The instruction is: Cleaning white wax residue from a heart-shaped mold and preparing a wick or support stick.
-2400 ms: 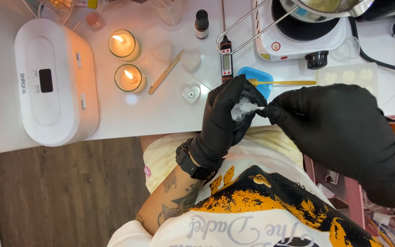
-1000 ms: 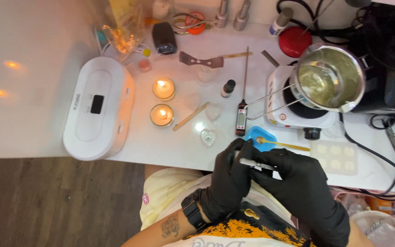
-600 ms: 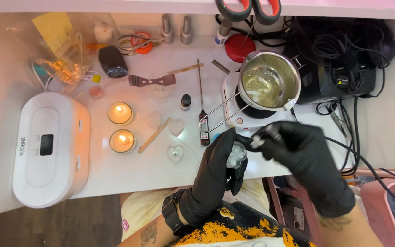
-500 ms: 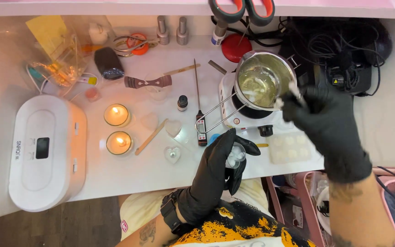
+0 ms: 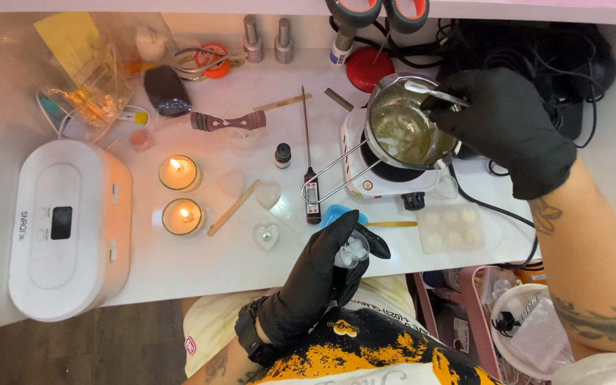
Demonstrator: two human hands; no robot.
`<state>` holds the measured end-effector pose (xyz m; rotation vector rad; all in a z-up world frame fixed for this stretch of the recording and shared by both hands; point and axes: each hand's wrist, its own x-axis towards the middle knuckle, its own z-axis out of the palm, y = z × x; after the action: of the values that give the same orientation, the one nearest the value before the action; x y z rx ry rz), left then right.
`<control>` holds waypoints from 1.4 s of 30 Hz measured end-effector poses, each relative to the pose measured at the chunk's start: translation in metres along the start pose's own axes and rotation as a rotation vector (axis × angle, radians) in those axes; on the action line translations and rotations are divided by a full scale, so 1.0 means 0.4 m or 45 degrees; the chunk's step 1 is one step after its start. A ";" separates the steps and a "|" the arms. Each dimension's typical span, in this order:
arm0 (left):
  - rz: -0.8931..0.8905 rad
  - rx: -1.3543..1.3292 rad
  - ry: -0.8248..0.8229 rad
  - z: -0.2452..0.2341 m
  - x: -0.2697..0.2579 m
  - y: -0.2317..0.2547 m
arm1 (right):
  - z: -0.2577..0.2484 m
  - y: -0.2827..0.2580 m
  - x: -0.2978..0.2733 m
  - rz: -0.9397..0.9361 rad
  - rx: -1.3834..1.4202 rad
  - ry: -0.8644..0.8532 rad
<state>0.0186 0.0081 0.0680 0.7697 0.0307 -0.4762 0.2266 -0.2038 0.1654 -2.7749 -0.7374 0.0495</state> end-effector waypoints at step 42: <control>0.824 0.455 0.802 0.008 -0.032 -0.081 | 0.100 -0.439 -0.349 -0.470 -0.510 0.189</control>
<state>-0.0069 -0.0091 0.0513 1.1969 0.2790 0.3997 0.0162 -0.1161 0.1687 -2.9021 -1.3271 -0.4143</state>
